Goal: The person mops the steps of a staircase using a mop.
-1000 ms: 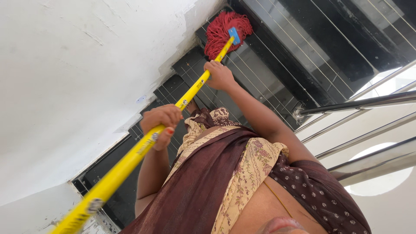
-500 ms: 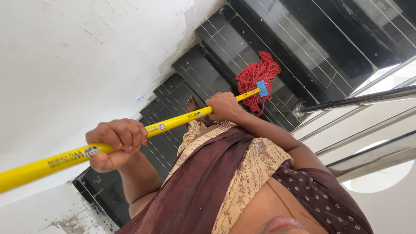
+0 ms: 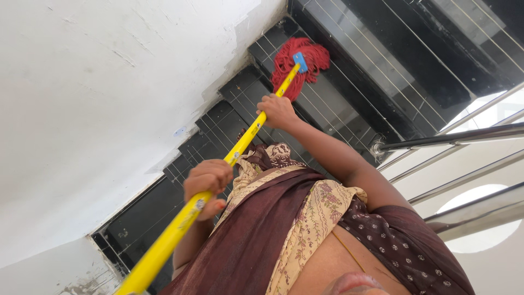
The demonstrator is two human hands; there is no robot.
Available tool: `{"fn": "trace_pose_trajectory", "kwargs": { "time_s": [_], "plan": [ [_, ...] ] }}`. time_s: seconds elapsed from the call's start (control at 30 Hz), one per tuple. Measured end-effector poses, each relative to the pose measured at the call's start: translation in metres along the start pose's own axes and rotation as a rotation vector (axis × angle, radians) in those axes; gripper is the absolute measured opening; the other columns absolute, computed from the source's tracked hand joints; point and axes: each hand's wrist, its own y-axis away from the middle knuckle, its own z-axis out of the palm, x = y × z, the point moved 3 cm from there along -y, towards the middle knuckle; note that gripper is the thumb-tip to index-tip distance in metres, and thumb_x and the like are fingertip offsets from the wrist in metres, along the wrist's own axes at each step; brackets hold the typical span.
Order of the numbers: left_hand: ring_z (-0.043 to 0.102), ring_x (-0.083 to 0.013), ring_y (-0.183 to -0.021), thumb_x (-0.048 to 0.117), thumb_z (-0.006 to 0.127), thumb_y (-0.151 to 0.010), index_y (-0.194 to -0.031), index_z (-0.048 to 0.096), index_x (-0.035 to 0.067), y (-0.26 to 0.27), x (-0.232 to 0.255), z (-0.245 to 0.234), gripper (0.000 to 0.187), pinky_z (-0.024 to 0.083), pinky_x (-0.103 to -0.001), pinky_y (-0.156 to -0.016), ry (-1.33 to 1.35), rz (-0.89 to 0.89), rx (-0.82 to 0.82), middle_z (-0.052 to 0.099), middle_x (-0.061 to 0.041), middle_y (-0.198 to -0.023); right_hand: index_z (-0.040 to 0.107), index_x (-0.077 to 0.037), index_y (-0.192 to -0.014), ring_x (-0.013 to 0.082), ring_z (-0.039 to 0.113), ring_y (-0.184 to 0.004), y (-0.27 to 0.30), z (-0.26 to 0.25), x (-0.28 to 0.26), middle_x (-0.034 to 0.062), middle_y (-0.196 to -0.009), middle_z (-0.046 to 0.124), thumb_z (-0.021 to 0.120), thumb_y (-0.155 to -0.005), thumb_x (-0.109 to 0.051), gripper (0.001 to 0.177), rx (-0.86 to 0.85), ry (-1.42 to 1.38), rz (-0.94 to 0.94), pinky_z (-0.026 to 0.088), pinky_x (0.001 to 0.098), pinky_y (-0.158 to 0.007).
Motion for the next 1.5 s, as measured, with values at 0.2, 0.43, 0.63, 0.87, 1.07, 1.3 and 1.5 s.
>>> {"fn": "trace_pose_trajectory", "kwargs": {
  "time_s": [0.2,0.43,0.63,0.87,1.07,1.3,1.5],
  "plan": [
    [0.051,-0.0223,-0.058,0.020,0.069,-0.085,-0.070,0.041,0.010,0.007,-0.064,0.016,0.033,0.049,-0.037,-0.063,-0.175,-0.023,-0.034,0.045,-0.007,-0.061,0.061,-0.014,-0.095,0.0280,0.066,-0.109,-0.039,0.048,0.064,0.0036,-0.101,0.063,0.076,-0.086,-0.028,0.022,0.060,-0.029,0.068,0.056,0.0455,-0.071],
    [0.053,-0.0169,-0.054,0.013,0.064,-0.079,-0.067,0.046,0.010,0.027,-0.084,-0.003,0.022,0.056,-0.033,-0.062,-0.142,0.021,0.162,0.051,-0.004,-0.059,0.053,-0.015,-0.105,0.0371,0.056,-0.122,-0.032,0.051,0.064,0.0059,-0.112,0.060,0.084,-0.067,-0.017,0.050,0.164,-0.193,0.030,0.055,0.0470,-0.076],
    [0.053,-0.0156,-0.051,0.016,0.062,-0.085,-0.066,0.050,0.009,0.011,-0.039,-0.017,0.024,0.055,-0.034,-0.057,-0.004,0.009,0.251,0.051,-0.005,-0.057,0.053,-0.016,-0.106,0.0294,0.064,-0.109,0.003,0.005,0.021,0.0055,-0.103,0.060,0.083,-0.075,-0.024,0.044,0.055,-0.180,0.163,0.056,0.0463,-0.077],
    [0.047,-0.0154,-0.039,0.026,0.063,-0.093,-0.069,0.048,0.008,-0.004,0.001,-0.039,0.033,0.052,-0.036,-0.047,0.301,0.007,0.224,0.046,-0.005,-0.052,0.065,-0.011,-0.100,0.0323,0.071,-0.091,0.068,-0.036,-0.022,0.0094,-0.095,0.069,0.081,-0.077,-0.037,0.039,-0.294,0.040,0.227,0.055,0.0480,-0.072],
    [0.039,-0.0124,-0.035,0.034,0.063,-0.101,-0.077,0.046,0.012,0.009,-0.046,-0.064,0.036,0.043,-0.034,-0.044,0.557,-0.229,0.507,0.042,-0.004,-0.055,0.079,-0.018,-0.105,0.0304,0.074,-0.097,0.101,-0.041,-0.045,0.0099,-0.098,0.076,0.081,-0.073,-0.052,0.047,-0.864,0.116,0.189,0.058,0.0420,-0.081],
    [0.035,-0.0109,-0.033,0.031,0.059,-0.095,-0.070,0.043,0.013,0.003,-0.010,-0.071,0.035,0.041,-0.033,-0.037,0.523,-0.092,0.374,0.039,-0.001,-0.048,0.076,-0.028,-0.113,0.0313,0.072,-0.095,0.085,-0.056,-0.069,0.0073,-0.097,0.075,0.080,-0.072,-0.045,0.044,-0.776,-0.018,0.107,0.056,0.0433,-0.079],
    [0.036,-0.0110,-0.030,0.028,0.057,-0.092,-0.063,0.040,0.014,-0.019,0.029,-0.050,0.036,0.045,-0.032,-0.030,0.317,0.156,0.103,0.039,-0.001,-0.045,0.076,-0.024,-0.095,0.0294,0.072,-0.089,0.044,-0.048,-0.059,0.0038,-0.091,0.071,0.073,-0.078,-0.027,0.018,-0.488,-0.015,0.004,0.053,0.0488,-0.073]
  ]
}}
